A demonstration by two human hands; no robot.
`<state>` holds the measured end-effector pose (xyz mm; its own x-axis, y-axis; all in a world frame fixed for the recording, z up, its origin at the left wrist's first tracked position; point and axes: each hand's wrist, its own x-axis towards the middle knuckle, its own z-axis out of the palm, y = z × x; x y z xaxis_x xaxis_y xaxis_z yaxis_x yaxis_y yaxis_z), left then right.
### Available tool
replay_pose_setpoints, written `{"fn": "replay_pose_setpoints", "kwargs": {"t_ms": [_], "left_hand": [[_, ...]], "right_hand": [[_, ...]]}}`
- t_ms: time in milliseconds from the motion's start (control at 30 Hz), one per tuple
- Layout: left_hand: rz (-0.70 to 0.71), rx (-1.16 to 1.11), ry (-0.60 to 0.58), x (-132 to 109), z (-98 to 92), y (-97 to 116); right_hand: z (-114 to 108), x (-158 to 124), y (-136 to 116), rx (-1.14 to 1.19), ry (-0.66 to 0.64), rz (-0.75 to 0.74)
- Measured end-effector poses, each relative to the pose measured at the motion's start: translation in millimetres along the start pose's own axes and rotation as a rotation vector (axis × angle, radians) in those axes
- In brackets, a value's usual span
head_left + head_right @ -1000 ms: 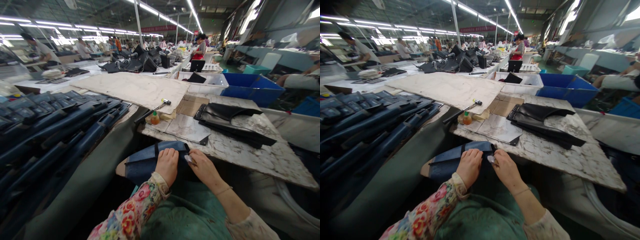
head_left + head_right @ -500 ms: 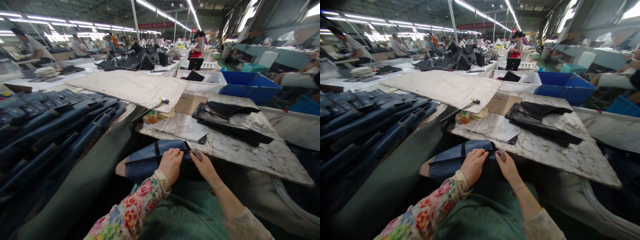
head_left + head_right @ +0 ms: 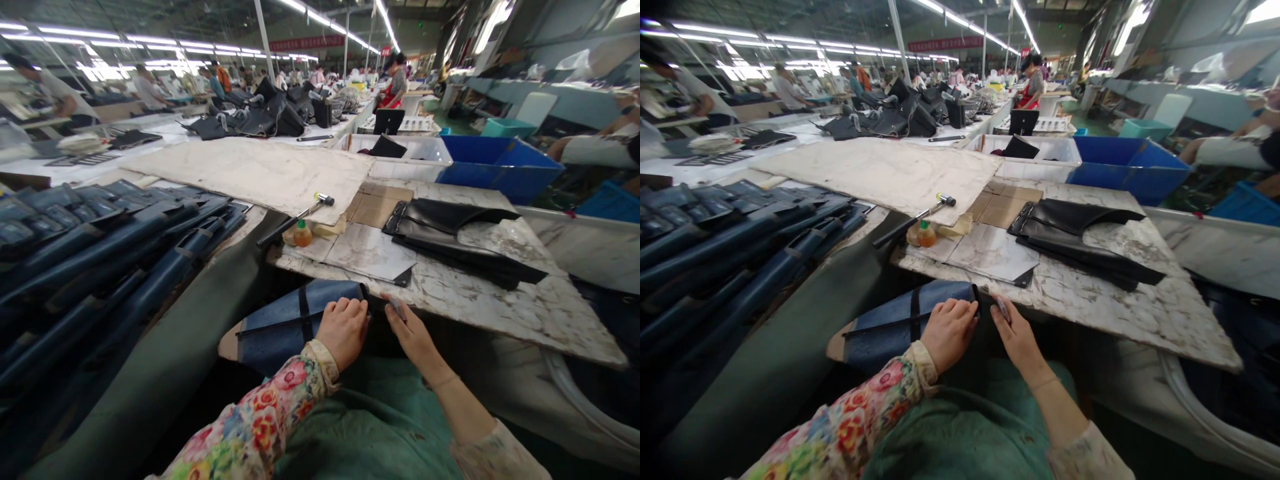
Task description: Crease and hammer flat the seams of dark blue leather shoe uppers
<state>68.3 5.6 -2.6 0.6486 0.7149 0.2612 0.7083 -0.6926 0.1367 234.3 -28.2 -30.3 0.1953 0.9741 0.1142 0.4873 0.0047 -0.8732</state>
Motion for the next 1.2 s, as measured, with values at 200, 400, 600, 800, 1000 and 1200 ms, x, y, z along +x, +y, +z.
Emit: {"fn": "replay_pose_setpoints", "kwargs": {"t_ms": [200,400,600,800,1000,1200], "left_hand": [[-0.002,-0.019,0.043,-6.7,0.8,-1.8],[-0.036,-0.047,0.063,-27.2,-1.2,-12.0],[-0.067,-0.034,0.067,-34.2,-5.3,-18.0],[-0.077,-0.03,0.081,-42.9,-9.5,-25.1],[-0.111,0.055,0.108,-66.0,-14.9,-42.7],[-0.174,0.104,0.173,-89.4,-21.3,-53.6]], "right_hand": [[-2.3,3.3,-14.9,-0.363,-0.013,-0.28],[-5.4,-4.2,-42.8,-0.513,-0.052,-0.46],[5.6,-7.0,-47.7,-0.592,-0.014,-0.48],[30.4,-13.4,-52.1,-0.626,-0.081,-0.496],[55.0,-16.8,-63.9,-0.619,-0.126,-0.538],[77.2,-20.8,-78.3,-0.634,-0.188,-0.583]]}}
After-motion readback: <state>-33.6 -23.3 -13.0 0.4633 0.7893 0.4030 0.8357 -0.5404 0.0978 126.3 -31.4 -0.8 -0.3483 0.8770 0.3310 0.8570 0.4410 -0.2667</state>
